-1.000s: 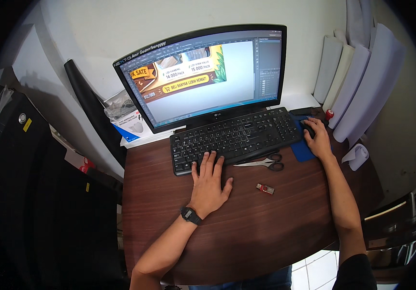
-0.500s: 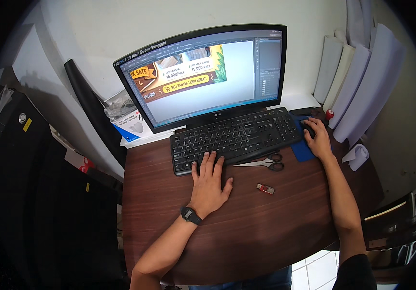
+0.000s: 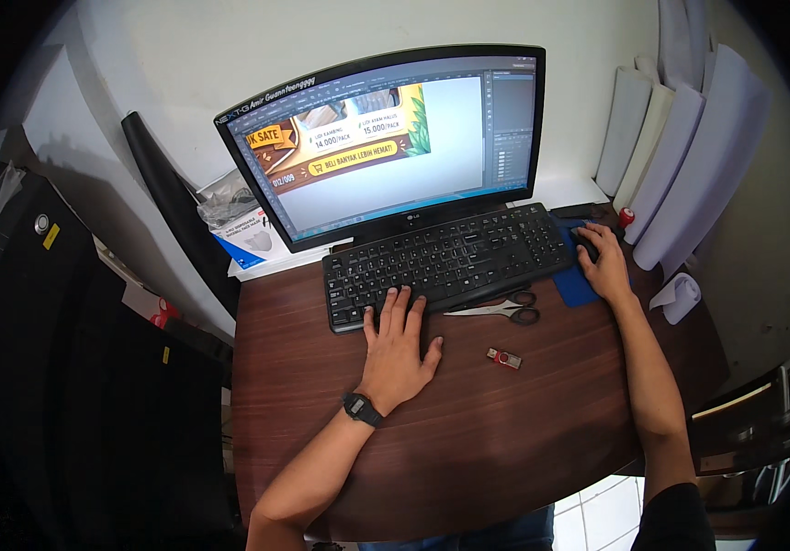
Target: Designing a food advertisement using a computer and mouse at a desk station.
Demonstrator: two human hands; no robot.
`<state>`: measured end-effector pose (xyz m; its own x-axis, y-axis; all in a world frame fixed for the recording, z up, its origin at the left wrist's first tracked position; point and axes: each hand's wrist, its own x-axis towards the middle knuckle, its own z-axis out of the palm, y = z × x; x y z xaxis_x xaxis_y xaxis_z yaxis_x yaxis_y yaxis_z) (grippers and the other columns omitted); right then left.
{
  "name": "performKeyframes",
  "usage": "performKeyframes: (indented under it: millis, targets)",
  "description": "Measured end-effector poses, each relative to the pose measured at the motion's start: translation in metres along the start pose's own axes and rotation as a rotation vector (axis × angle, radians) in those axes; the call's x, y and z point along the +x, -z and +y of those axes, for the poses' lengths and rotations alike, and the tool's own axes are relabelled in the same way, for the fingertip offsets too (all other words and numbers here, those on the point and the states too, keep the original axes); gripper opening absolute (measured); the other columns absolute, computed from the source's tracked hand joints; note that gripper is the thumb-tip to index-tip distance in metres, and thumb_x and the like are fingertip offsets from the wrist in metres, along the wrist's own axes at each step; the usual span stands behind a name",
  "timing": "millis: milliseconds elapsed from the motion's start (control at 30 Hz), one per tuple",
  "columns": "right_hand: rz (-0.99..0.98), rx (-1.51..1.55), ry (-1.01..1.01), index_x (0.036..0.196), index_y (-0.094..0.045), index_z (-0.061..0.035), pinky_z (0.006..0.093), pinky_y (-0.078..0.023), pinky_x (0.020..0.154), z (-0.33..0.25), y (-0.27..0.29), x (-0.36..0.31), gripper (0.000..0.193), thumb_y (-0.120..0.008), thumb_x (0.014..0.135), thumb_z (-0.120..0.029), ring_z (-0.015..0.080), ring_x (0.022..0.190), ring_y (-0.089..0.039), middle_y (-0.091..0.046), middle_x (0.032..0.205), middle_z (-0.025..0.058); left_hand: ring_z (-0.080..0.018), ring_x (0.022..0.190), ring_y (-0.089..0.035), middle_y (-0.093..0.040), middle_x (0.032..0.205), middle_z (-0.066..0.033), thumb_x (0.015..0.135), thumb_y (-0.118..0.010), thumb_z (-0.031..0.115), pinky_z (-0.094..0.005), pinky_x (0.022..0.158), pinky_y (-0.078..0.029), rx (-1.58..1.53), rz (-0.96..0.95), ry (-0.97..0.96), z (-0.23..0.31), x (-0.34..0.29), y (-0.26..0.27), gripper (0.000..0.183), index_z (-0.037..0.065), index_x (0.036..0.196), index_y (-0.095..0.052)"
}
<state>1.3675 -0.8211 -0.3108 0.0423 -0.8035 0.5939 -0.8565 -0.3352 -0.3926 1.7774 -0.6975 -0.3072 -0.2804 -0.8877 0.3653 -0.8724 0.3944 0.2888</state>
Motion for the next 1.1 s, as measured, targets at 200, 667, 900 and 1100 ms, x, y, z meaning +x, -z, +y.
performKeyframes:
  millis: [200,667,900,1100]
  targets:
    - [0.006,-0.003,-0.002,0.127,-0.070,-0.0033,0.0438,-0.047,0.110,-0.0008,0.0001,-0.0003,0.037,-0.070,0.091,-0.009,0.0378,0.129,-0.059,-0.063,0.135,0.0189,-0.0396,0.156,-0.025,-0.037,0.161,-0.0238,0.095,-0.066,0.034,-0.0639,0.119,-0.023,0.033,0.021,0.009,0.0032,0.0000,0.0019,0.070,0.001,0.152,-0.045]
    - [0.006,0.005,-0.004,0.127,-0.070,-0.0039,0.0441,-0.047,0.110,-0.0019,0.0009,0.0000,0.037,-0.070,0.090,-0.009,0.0380,0.128,-0.059,-0.063,0.135,0.0187,-0.0398,0.158,-0.023,-0.037,0.162,-0.0214,0.095,-0.067,0.032,-0.0632,0.122,-0.017,0.008,0.012,0.002,0.0019,0.0001,0.0012,0.068,0.003,0.152,-0.046]
    - [0.009,0.002,-0.003,0.127,-0.070,-0.0035,0.0439,-0.047,0.110,-0.0011,0.0006,-0.0003,0.037,-0.070,0.090,-0.009,0.0379,0.128,-0.059,-0.063,0.134,0.0188,-0.0404,0.158,-0.022,-0.037,0.162,-0.0220,0.095,-0.066,0.032,-0.0630,0.122,-0.017,0.004,0.006,0.001,0.0005,-0.0002,0.0001,0.068,0.003,0.152,-0.045]
    - [0.007,-0.002,0.012,0.127,-0.069,-0.0032,0.0441,-0.047,0.110,0.0005,0.0001,-0.0005,0.037,-0.070,0.091,-0.009,0.0379,0.128,-0.059,-0.063,0.135,0.0189,-0.0394,0.158,-0.022,-0.036,0.163,-0.0214,0.095,-0.066,0.033,-0.0632,0.122,-0.016,0.000,0.005,0.000,0.0003,-0.0003,0.0005,0.068,0.003,0.153,-0.045]
